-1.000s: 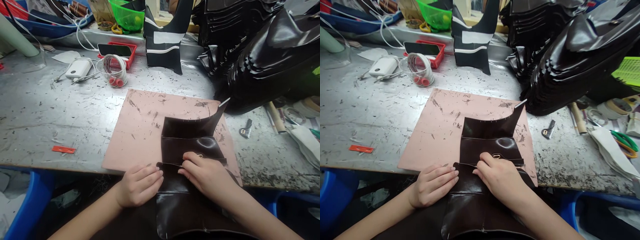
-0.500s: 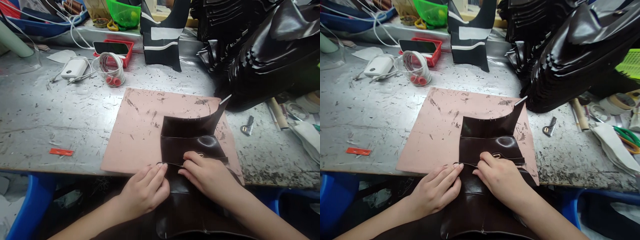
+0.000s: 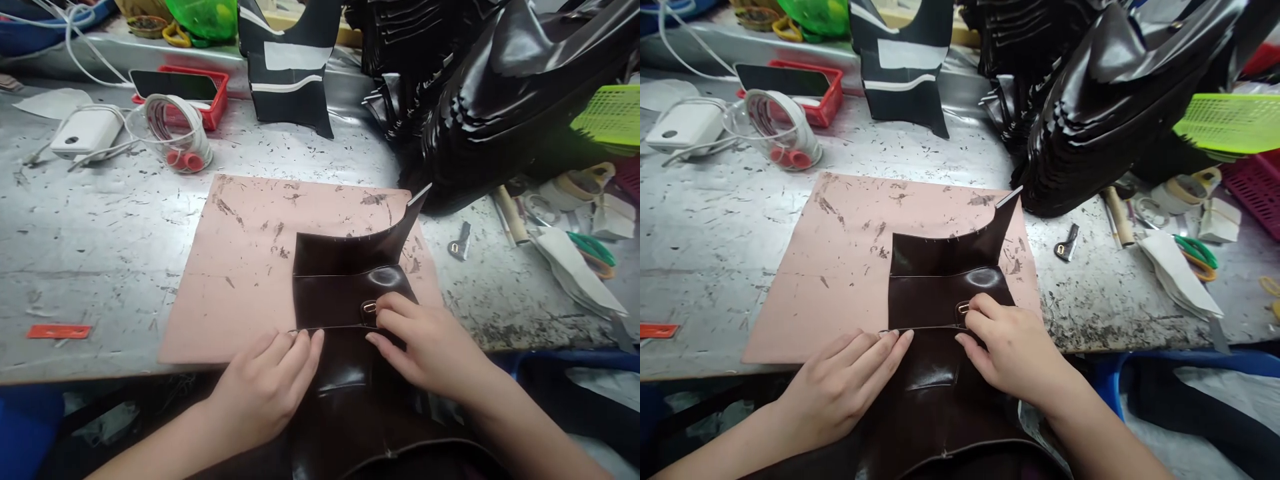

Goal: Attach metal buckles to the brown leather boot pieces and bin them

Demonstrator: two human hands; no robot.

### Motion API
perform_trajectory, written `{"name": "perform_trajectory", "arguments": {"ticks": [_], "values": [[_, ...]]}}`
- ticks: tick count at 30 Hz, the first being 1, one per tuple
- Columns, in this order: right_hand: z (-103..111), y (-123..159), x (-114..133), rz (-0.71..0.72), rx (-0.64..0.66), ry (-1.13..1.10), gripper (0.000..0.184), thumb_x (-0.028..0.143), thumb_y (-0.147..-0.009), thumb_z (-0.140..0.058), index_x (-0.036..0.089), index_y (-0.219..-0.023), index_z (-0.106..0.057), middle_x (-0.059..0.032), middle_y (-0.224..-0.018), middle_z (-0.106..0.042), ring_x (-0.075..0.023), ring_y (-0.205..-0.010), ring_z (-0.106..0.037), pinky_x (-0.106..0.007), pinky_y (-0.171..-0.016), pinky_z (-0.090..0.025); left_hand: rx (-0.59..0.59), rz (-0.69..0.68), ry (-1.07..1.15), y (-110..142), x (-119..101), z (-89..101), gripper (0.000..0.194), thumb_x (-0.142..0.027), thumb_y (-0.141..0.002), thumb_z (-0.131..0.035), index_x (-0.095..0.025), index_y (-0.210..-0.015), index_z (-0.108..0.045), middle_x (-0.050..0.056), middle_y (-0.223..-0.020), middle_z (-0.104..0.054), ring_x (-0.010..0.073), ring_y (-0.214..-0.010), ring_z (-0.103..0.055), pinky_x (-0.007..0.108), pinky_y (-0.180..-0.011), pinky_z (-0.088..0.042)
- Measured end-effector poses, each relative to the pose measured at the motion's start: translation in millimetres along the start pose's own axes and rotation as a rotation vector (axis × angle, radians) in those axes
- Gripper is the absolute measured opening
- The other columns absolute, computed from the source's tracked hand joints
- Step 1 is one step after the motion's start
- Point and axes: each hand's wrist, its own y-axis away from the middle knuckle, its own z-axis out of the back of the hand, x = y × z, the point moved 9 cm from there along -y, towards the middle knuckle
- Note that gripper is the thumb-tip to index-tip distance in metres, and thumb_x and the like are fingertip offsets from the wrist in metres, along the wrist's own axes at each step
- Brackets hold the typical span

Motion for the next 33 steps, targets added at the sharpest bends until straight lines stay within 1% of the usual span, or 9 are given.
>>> {"name": "perform_trajectory", "arguments": {"ticks": [4, 9, 12, 15, 18, 24, 27, 30, 33], "values": [[-2, -3, 2, 0.025, 0.010, 0.014, 0.019, 0.027, -0.088, -0.044, 0.017, -0.077, -0.056, -0.0043, -0.085, -0.057, -0.0120, -0.057, -0.054, -0.026, -0.049, -0.043, 0.088, -0.057, 0.003, -9, -2, -7.4, 0.042, -0.003, -0.073, -0.042, -0.004, -0.114, -0.054, 0.010, -0.092, -0.061, 0.0186, -0.068, -0.051, 0.033, -0.065, -0.041], [-1, -3, 3, 0.031, -0.005, 0.016, 0.018, 0.026, -0.087, -0.044, 0.017, -0.076, -0.057, -0.0046, -0.084, -0.057, -0.0130, -0.062, -0.056, -0.025, -0.050, -0.043, 0.158, -0.102, 0.093, -28, 2, -15.7, 0.039, -0.002, -0.075, -0.040, -0.006, -0.112, -0.053, 0.006, -0.075, -0.057, 0.0172, -0.060, -0.048, 0.030, -0.052, -0.042], [-1, -4, 3, 0.029, -0.013, 0.013, 0.017, 0.025, -0.087, -0.045, 0.017, -0.077, -0.057, -0.0042, -0.084, -0.057, -0.0129, -0.061, -0.056, -0.025, -0.048, -0.042, 0.154, -0.058, 0.233, -39, 15, -21.5, 0.028, -0.004, -0.074, -0.044, -0.015, -0.096, -0.058, 0.014, -0.113, -0.055, 0.0268, -0.101, -0.053, 0.038, -0.077, -0.049], [-1, -5, 3, 0.023, -0.006, 0.008, 0.018, 0.024, -0.087, -0.045, 0.017, -0.076, -0.057, -0.0042, -0.083, -0.057, -0.0127, -0.059, -0.055, -0.025, -0.047, -0.040, 0.224, 0.045, 0.325, -45, 29, -36.2, 0.029, 0.001, -0.068, -0.046, -0.018, -0.087, -0.055, 0.013, -0.140, -0.032, 0.0330, -0.131, -0.026, 0.049, -0.098, -0.037], [-1, -6, 3, 0.030, -0.005, 0.009, 0.018, 0.024, -0.086, -0.045, 0.017, -0.076, -0.057, -0.0044, -0.082, -0.056, -0.0125, -0.058, -0.054, -0.025, -0.047, -0.041, 0.216, 0.022, 0.307, -48, 26, -39.3, 0.024, 0.000, -0.071, -0.048, -0.017, -0.087, -0.054, 0.015, -0.134, -0.042, 0.0302, -0.127, -0.034, 0.049, -0.101, -0.035], [-2, -5, 1, 0.019, -0.018, -0.012, 0.018, 0.024, -0.086, -0.044, 0.017, -0.074, -0.056, -0.0047, -0.084, -0.056, -0.0117, -0.057, -0.053, -0.025, -0.049, -0.041, -0.012, -0.121, 0.205, -44, 8, -15.9, 0.016, -0.006, -0.084, -0.044, -0.014, -0.080, -0.057, 0.008, -0.103, -0.065, 0.0196, -0.096, -0.058, 0.036, -0.090, -0.042], [-3, -4, 1, 0.015, -0.013, -0.013, 0.018, 0.024, -0.086, -0.045, 0.017, -0.074, -0.056, -0.0032, -0.081, -0.055, -0.0118, -0.055, -0.051, -0.025, -0.046, -0.038, -0.017, -0.089, 0.209, -43, 10, -15.9, 0.017, -0.007, -0.085, -0.042, -0.014, -0.084, -0.058, 0.005, -0.102, -0.065, 0.0209, -0.102, -0.055, 0.035, -0.088, -0.040], [-3, -5, 2, 0.033, -0.013, -0.006, 0.017, 0.024, -0.086, -0.046, 0.017, -0.077, -0.058, -0.0032, -0.081, -0.055, -0.0126, -0.056, -0.052, -0.026, -0.046, -0.038, 0.060, 0.020, 0.220, -44, 21, -27.4, 0.022, -0.007, -0.083, -0.039, -0.016, -0.090, -0.057, 0.003, -0.119, -0.059, 0.0259, -0.122, -0.040, 0.038, -0.095, -0.033], [-3, -5, 1, 0.035, -0.017, 0.002, 0.017, 0.026, -0.086, -0.046, 0.016, -0.079, -0.059, -0.0041, -0.083, -0.056, -0.0133, -0.058, -0.053, -0.027, -0.048, -0.040, 0.120, 0.099, 0.238, -44, 29, -35.4, 0.020, -0.008, -0.078, -0.040, -0.015, -0.089, -0.055, 0.006, -0.131, -0.049, 0.0295, -0.126, -0.034, 0.042, -0.098, -0.028]]}}
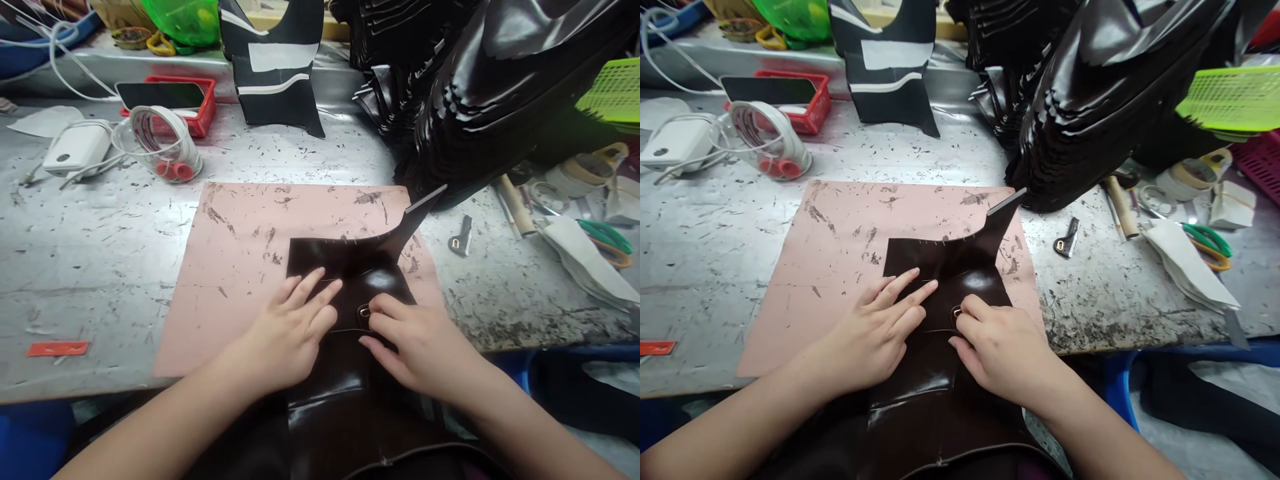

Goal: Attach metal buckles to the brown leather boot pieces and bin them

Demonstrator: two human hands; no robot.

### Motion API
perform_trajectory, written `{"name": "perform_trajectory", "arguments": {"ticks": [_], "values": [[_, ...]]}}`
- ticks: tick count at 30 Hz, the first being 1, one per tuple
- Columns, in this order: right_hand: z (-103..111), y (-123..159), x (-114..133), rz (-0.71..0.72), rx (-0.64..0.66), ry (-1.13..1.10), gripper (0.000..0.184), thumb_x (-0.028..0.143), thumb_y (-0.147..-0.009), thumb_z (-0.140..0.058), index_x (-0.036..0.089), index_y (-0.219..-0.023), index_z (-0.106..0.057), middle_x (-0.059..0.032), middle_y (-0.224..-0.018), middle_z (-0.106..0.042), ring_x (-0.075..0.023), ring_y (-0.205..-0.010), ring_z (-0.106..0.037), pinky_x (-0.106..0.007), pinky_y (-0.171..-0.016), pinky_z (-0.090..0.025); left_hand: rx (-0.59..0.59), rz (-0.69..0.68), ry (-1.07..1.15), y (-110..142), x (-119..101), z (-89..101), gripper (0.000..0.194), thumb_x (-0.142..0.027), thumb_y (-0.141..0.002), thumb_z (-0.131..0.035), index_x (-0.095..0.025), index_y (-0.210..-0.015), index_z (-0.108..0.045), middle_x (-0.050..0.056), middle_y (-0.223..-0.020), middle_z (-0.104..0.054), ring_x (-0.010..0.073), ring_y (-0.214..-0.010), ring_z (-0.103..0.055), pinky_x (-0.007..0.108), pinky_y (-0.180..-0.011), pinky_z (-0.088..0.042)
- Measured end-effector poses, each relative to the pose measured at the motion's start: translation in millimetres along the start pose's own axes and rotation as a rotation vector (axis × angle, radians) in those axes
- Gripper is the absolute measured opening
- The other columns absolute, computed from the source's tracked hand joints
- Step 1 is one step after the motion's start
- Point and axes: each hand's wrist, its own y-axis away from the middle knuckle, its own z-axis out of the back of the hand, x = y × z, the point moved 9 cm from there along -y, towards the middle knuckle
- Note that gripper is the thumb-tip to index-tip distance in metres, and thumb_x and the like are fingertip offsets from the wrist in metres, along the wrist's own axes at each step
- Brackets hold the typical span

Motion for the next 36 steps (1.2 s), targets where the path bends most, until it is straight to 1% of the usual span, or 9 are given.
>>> {"name": "perform_trajectory", "arguments": {"ticks": [2, 6, 8, 13, 18, 23, 27, 31, 36], "values": [[0, 0, -1, -0.002, -0.004, 0.005, 0.017, 0.026, -0.086, -0.046, 0.016, -0.082, -0.059, -0.0042, -0.084, -0.056, -0.0135, -0.058, -0.053, -0.027, -0.050, -0.041, 0.002, -0.019, 0.002, 1, -2, 2.7, 0.017, -0.008, -0.080, -0.039, -0.015, -0.086, -0.054, 0.007, -0.128, -0.052, 0.0276, -0.120, -0.041, 0.040, -0.096, -0.029], [0, 0, 0, -0.001, 0.004, 0.004, 0.017, 0.026, -0.086, -0.046, 0.016, -0.080, -0.059, -0.0038, -0.083, -0.056, -0.0121, -0.056, -0.051, -0.026, -0.048, -0.039, -0.009, -0.115, 0.047, 7, -14, 13.3, 0.020, -0.005, -0.084, -0.035, -0.016, -0.078, -0.051, 0.002, -0.108, -0.064, 0.0189, -0.097, -0.052, 0.034, -0.089, -0.032], [1, 0, 0, 0.000, 0.008, 0.005, 0.018, 0.025, -0.086, -0.046, 0.017, -0.078, -0.059, -0.0036, -0.083, -0.055, -0.0114, -0.054, -0.050, -0.025, -0.046, -0.037, -0.007, -0.121, 0.054, 8, -17, 14.4, 0.021, -0.005, -0.085, -0.035, -0.017, -0.077, -0.051, 0.000, -0.104, -0.065, 0.0185, -0.096, -0.051, 0.033, -0.088, -0.031], [1, 0, -1, -0.021, 0.018, -0.002, 0.017, 0.024, -0.085, -0.046, 0.017, -0.072, -0.056, -0.0033, -0.081, -0.055, -0.0121, -0.056, -0.051, -0.025, -0.047, -0.037, -0.049, -0.093, -0.041, -2, -14, 13.1, 0.022, -0.009, -0.087, -0.033, -0.016, -0.078, -0.052, 0.003, -0.114, -0.061, 0.0213, -0.106, -0.049, 0.035, -0.087, -0.033], [-2, 1, -2, -0.041, 0.055, 0.000, 0.015, 0.025, -0.085, -0.047, 0.018, -0.075, -0.056, -0.0036, -0.084, -0.055, -0.0122, -0.057, -0.052, -0.026, -0.049, -0.040, 0.031, -0.134, 0.049, 2, -26, 11.0, 0.023, -0.007, -0.086, -0.036, -0.013, -0.083, -0.058, 0.007, -0.097, -0.065, 0.0191, -0.088, -0.057, 0.032, -0.074, -0.044], [0, 2, -1, -0.029, 0.023, 0.008, 0.017, 0.027, -0.086, -0.047, 0.018, -0.075, -0.056, -0.0030, -0.082, -0.056, -0.0120, -0.057, -0.052, -0.026, -0.048, -0.039, -0.033, -0.227, -0.108, 22, -43, 9.8, 0.034, -0.004, -0.084, -0.038, -0.005, -0.114, -0.055, 0.011, -0.119, -0.058, 0.0237, -0.101, -0.055, 0.034, -0.086, -0.046], [9, 12, -8, -0.032, -0.021, -0.011, 0.021, 0.031, -0.087, -0.046, 0.017, -0.075, -0.057, -0.0050, -0.086, -0.058, -0.0125, -0.059, -0.054, -0.026, -0.049, -0.040, -0.063, -0.247, -0.181, 22, -48, 5.4, 0.033, -0.006, -0.083, -0.040, -0.005, -0.112, -0.057, 0.012, -0.114, -0.061, 0.0253, -0.103, -0.056, 0.037, -0.089, -0.045], [15, 23, -26, -0.118, -0.040, -0.065, 0.022, 0.029, -0.088, -0.043, 0.018, -0.075, -0.056, -0.0040, -0.096, -0.060, -0.0108, -0.062, -0.057, -0.023, -0.049, -0.040, -0.064, -0.265, -0.221, 18, -51, 5.7, 0.031, -0.006, -0.082, -0.040, -0.004, -0.107, -0.058, 0.015, -0.111, -0.062, 0.0248, -0.099, -0.058, 0.034, -0.081, -0.049], [13, 25, -32, -0.138, -0.042, -0.065, 0.023, 0.029, -0.089, -0.041, 0.018, -0.075, -0.055, -0.0042, -0.095, -0.061, -0.0103, -0.059, -0.055, -0.022, -0.048, -0.040, -0.044, -0.270, -0.204, 18, -52, 6.1, 0.035, -0.008, -0.083, -0.038, -0.014, -0.112, -0.057, 0.006, -0.121, -0.057, 0.0226, -0.092, -0.060, 0.032, -0.074, -0.049]]}}
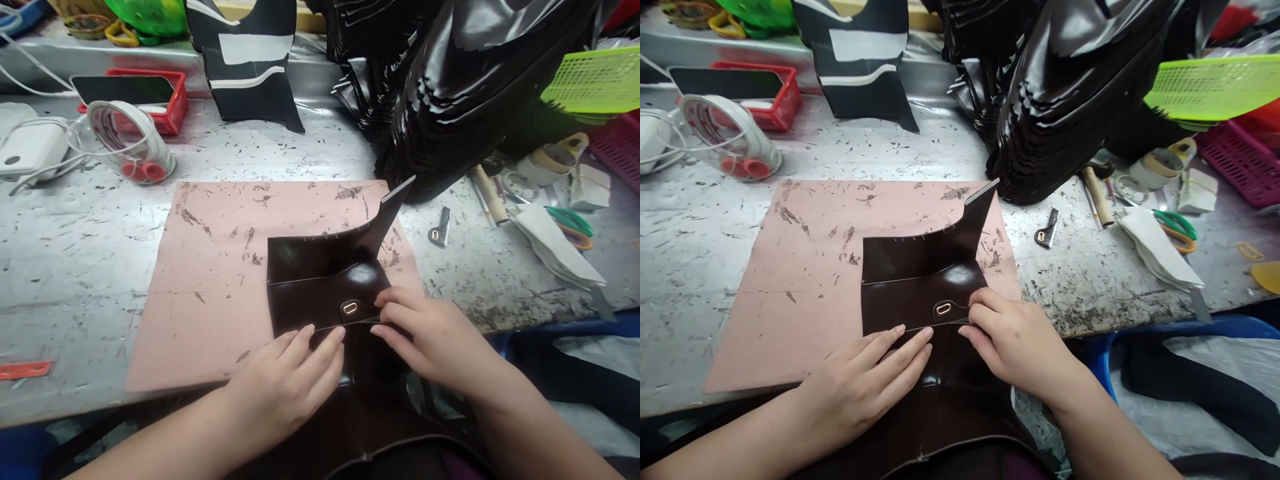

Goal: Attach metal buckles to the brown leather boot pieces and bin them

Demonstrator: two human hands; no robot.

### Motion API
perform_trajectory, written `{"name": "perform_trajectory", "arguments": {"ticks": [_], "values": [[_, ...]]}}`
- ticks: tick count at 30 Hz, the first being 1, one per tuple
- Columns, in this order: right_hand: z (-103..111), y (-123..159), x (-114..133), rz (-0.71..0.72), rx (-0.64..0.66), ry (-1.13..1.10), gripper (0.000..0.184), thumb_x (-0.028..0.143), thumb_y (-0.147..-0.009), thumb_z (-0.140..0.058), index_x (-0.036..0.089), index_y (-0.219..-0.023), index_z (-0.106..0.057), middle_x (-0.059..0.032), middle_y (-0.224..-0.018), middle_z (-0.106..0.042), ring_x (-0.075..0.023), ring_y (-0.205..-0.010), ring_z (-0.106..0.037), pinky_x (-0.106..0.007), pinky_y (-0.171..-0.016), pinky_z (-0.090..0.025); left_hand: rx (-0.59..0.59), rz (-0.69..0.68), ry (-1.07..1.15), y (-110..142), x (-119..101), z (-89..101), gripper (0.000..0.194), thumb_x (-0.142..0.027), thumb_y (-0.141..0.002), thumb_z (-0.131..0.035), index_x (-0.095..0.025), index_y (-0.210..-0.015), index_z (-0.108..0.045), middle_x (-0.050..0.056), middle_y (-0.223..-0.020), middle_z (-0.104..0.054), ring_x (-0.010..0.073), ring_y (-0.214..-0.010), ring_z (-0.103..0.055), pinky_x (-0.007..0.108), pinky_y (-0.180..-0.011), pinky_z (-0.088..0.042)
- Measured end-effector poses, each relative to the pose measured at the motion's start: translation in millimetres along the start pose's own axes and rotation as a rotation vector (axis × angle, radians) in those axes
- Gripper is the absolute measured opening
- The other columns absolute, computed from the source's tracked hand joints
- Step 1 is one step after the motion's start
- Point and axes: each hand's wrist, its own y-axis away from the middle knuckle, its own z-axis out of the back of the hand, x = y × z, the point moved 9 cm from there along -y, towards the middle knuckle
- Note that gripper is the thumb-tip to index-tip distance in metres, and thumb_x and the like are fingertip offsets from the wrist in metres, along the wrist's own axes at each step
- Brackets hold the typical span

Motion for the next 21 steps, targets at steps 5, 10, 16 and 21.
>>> {"name": "perform_trajectory", "arguments": {"ticks": [5, 10, 16, 21], "values": [[-2, -3, 2, -0.004, -0.029, 0.052, 0.024, 0.030, -0.089, -0.042, 0.018, -0.075, -0.056, -0.0040, -0.091, -0.061, -0.0102, -0.057, -0.054, -0.023, -0.047, -0.038, 0.029, -0.037, -0.002, -9, -6, -6.3, 0.030, -0.011, -0.082, -0.041, -0.008, -0.106, -0.059, 0.011, -0.113, -0.061, 0.0239, -0.097, -0.057, 0.034, -0.085, -0.045], [6, 3, -4, -0.039, -0.124, 0.079, 0.025, 0.034, -0.087, -0.047, 0.016, -0.072, -0.055, -0.0060, -0.090, -0.058, -0.0089, -0.052, -0.050, -0.022, -0.043, -0.037, 0.077, -0.052, 0.035, -19, -7, -12.1, 0.026, -0.017, -0.083, -0.041, -0.013, -0.102, -0.058, 0.009, -0.125, -0.054, 0.0235, -0.094, -0.058, 0.032, -0.077, -0.047], [8, 14, -27, -0.168, -0.079, -0.138, 0.013, 0.027, -0.084, -0.049, 0.019, -0.074, -0.050, -0.0028, -0.079, -0.056, -0.0100, -0.054, -0.052, -0.023, -0.050, -0.043, -0.006, -0.104, -0.005, -29, -13, -10.7, 0.023, -0.014, -0.081, -0.041, -0.008, -0.095, -0.059, 0.015, -0.107, -0.063, 0.0252, -0.096, -0.057, 0.035, -0.083, -0.044], [2, 15, -37, -0.214, -0.054, -0.193, 0.012, 0.024, -0.084, -0.049, 0.019, -0.073, -0.048, -0.0029, -0.080, -0.055, -0.0123, -0.062, -0.054, -0.024, -0.057, -0.045, 0.132, -0.131, -0.002, -35, -12, -24.5, 0.036, -0.021, -0.082, -0.046, -0.013, -0.117, -0.052, 0.011, -0.127, -0.051, 0.0200, -0.085, -0.055, 0.031, -0.065, -0.044]]}}
